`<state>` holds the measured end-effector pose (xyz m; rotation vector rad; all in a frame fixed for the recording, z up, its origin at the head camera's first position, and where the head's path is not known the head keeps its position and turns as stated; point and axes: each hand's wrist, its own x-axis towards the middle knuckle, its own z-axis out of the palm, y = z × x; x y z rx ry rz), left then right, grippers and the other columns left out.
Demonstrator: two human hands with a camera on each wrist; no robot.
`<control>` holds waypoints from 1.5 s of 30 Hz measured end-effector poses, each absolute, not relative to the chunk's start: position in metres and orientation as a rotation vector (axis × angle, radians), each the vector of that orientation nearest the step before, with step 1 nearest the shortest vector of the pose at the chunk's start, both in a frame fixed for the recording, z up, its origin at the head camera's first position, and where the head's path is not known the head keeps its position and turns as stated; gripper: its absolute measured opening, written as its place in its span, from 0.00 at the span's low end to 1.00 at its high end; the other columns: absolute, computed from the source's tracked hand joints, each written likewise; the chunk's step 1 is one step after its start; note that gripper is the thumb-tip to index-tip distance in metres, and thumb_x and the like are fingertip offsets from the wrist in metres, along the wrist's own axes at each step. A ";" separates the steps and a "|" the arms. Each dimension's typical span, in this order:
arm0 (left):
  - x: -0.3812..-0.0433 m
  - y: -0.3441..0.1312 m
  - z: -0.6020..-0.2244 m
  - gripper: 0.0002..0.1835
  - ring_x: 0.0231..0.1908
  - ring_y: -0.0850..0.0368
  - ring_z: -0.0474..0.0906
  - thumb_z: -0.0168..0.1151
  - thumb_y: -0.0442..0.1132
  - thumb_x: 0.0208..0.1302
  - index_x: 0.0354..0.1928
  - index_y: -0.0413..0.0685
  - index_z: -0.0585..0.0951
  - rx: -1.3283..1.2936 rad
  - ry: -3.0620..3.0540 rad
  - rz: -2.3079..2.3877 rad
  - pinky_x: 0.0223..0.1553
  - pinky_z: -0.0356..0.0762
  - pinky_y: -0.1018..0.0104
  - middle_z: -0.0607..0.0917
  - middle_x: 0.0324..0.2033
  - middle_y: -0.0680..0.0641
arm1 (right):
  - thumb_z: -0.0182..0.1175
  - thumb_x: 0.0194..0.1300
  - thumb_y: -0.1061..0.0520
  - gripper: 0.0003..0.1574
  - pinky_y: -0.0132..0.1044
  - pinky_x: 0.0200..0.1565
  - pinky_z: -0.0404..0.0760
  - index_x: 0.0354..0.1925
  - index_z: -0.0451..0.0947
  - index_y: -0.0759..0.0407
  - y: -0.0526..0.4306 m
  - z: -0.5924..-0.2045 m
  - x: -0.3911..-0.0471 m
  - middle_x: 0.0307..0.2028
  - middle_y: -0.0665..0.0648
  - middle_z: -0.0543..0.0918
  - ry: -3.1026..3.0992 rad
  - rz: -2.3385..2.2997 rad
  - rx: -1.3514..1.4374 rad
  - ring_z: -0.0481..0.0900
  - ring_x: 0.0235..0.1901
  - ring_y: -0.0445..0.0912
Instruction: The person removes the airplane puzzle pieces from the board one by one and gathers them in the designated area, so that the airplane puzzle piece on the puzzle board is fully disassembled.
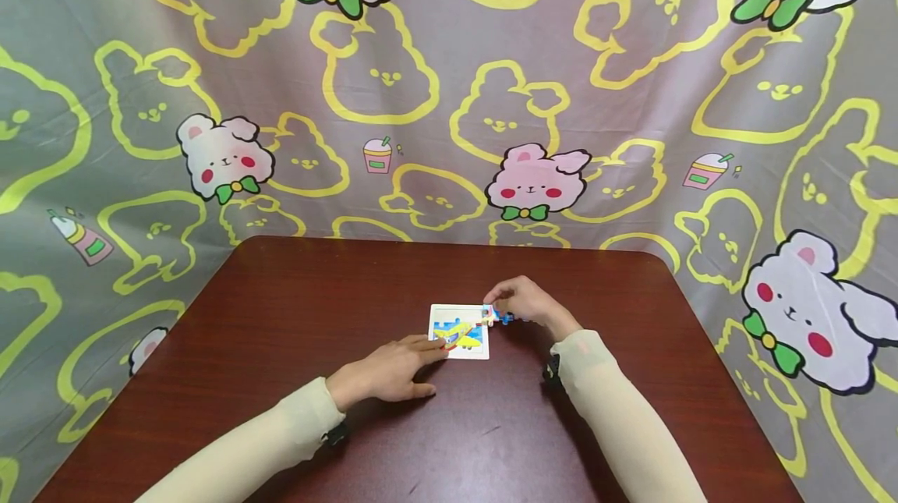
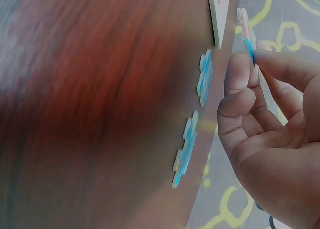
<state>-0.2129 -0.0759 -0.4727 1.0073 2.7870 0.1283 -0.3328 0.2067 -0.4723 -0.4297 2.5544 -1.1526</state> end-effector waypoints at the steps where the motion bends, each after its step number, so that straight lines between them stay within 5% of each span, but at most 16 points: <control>1: -0.213 -0.076 -0.472 0.35 0.73 0.48 0.64 0.64 0.56 0.65 0.72 0.58 0.70 1.007 2.785 0.131 0.64 0.73 0.45 0.69 0.73 0.53 | 0.60 0.69 0.61 0.10 0.40 0.29 0.76 0.44 0.87 0.55 0.209 -0.472 -0.333 0.30 0.55 0.85 2.551 -1.159 -0.424 0.78 0.29 0.49; 21: -0.212 -0.076 -0.471 0.35 0.73 0.47 0.64 0.64 0.56 0.65 0.72 0.56 0.69 1.018 2.783 0.125 0.65 0.73 0.47 0.68 0.73 0.52 | 0.59 0.70 0.61 0.11 0.40 0.33 0.77 0.47 0.86 0.57 0.254 -0.470 -0.332 0.39 0.59 0.85 2.561 -1.207 -0.331 0.78 0.34 0.50; 45: -0.212 -0.078 -0.472 0.35 0.73 0.47 0.64 0.63 0.56 0.65 0.73 0.56 0.69 1.038 2.771 0.135 0.65 0.72 0.46 0.68 0.74 0.53 | 0.56 0.72 0.62 0.13 0.38 0.30 0.74 0.48 0.84 0.62 0.300 -0.475 -0.333 0.37 0.59 0.85 2.611 -1.167 -0.289 0.78 0.36 0.50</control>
